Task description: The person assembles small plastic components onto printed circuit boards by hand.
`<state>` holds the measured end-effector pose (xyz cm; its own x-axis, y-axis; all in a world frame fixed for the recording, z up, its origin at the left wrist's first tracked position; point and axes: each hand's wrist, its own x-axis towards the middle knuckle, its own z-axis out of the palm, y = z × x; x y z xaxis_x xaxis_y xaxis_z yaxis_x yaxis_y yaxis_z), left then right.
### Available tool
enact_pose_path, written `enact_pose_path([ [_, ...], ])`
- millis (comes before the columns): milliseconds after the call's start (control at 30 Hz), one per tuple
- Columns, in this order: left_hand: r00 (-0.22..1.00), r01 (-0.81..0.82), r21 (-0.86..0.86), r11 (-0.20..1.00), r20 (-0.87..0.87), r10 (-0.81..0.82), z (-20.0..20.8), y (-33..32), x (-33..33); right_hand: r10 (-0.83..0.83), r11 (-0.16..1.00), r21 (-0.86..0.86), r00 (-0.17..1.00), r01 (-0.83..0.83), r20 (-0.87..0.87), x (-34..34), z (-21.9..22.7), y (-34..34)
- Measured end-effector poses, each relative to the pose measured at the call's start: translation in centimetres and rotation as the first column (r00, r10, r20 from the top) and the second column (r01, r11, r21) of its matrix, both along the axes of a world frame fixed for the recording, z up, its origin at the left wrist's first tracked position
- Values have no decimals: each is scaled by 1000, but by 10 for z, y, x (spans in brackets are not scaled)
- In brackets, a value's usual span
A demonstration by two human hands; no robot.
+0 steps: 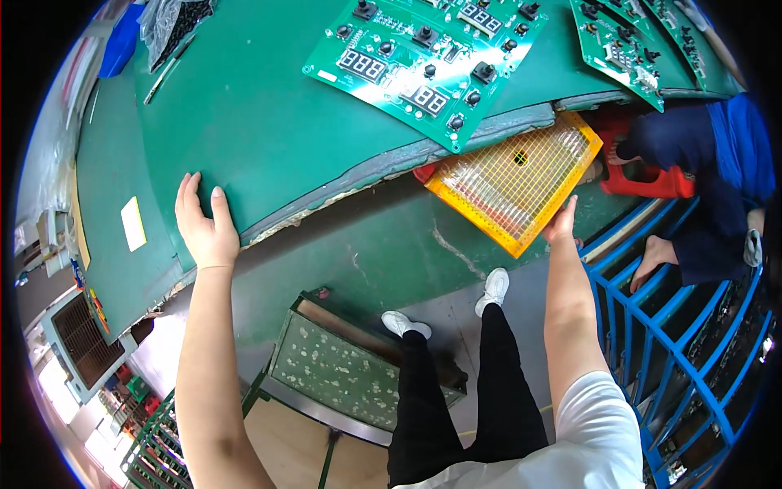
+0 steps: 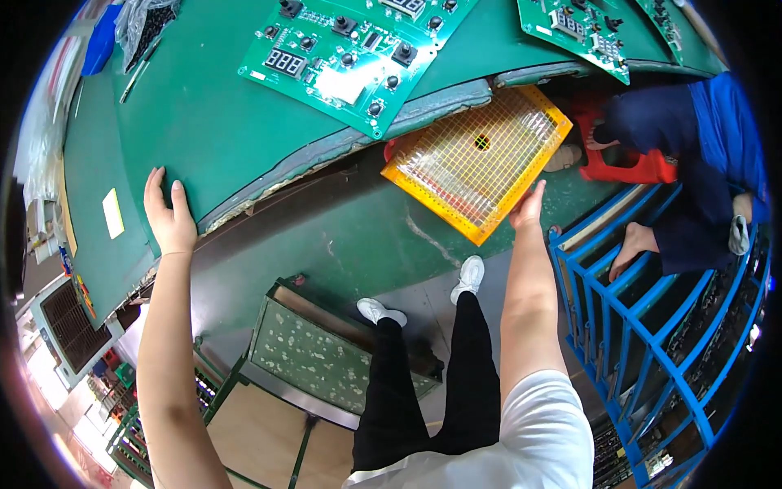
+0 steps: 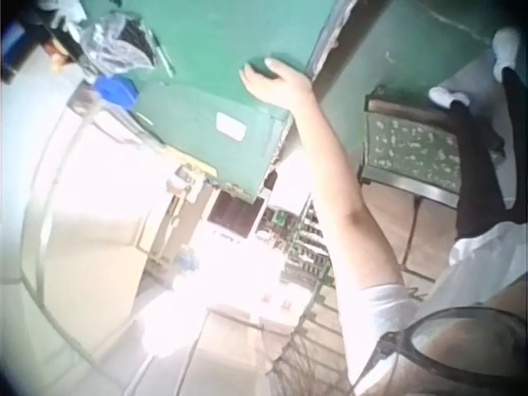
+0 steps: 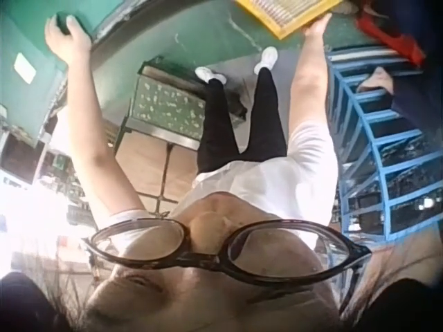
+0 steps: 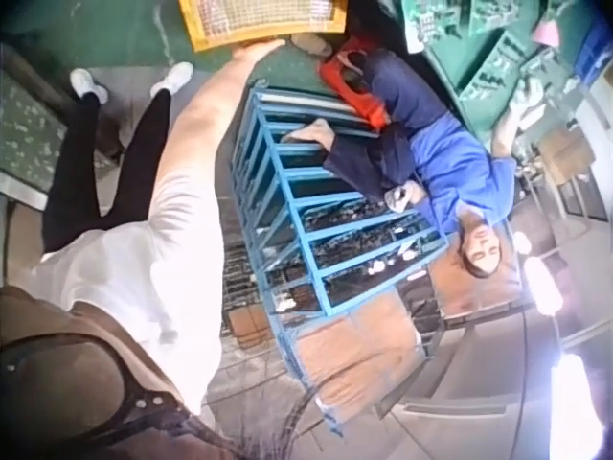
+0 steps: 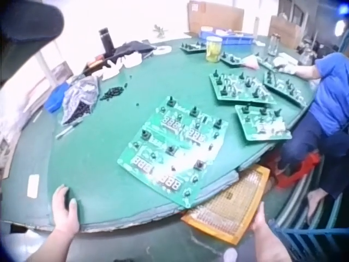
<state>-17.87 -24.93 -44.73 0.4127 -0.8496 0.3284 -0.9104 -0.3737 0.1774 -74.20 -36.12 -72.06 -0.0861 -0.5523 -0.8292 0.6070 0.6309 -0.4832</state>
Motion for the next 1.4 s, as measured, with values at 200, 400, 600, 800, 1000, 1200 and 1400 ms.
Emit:
enact_pose_path([
  [200,999,31,-13,999,-37,-32,2,5,12,121,992,-11,978,-125,-167,39,-15,51],
  [400,999,36,10,999,11,-36,-2,4,10,1,1000,-1,1000,-1,12,60,-9,230],
  [600,999,52,1,999,-5,-52,0,3,7,249,742,642,968,-192,2,46,24,386],
  [800,998,33,29,999,48,-35,6,15,15,770,-470,-245,-258,-848,-584,110,128,493],
  [1000,999,26,17,1000,26,-26,1,1,3,731,-682,-406,-590,-608,-343,150,272,464],
  [1200,997,51,-30,998,-51,-52,0,-10,-10,738,-673,-238,-613,-700,-283,149,256,445],
  [1400,997,41,26,999,69,-43,-5,17,27,813,-579,-77,-569,-811,-120,130,211,427],
])
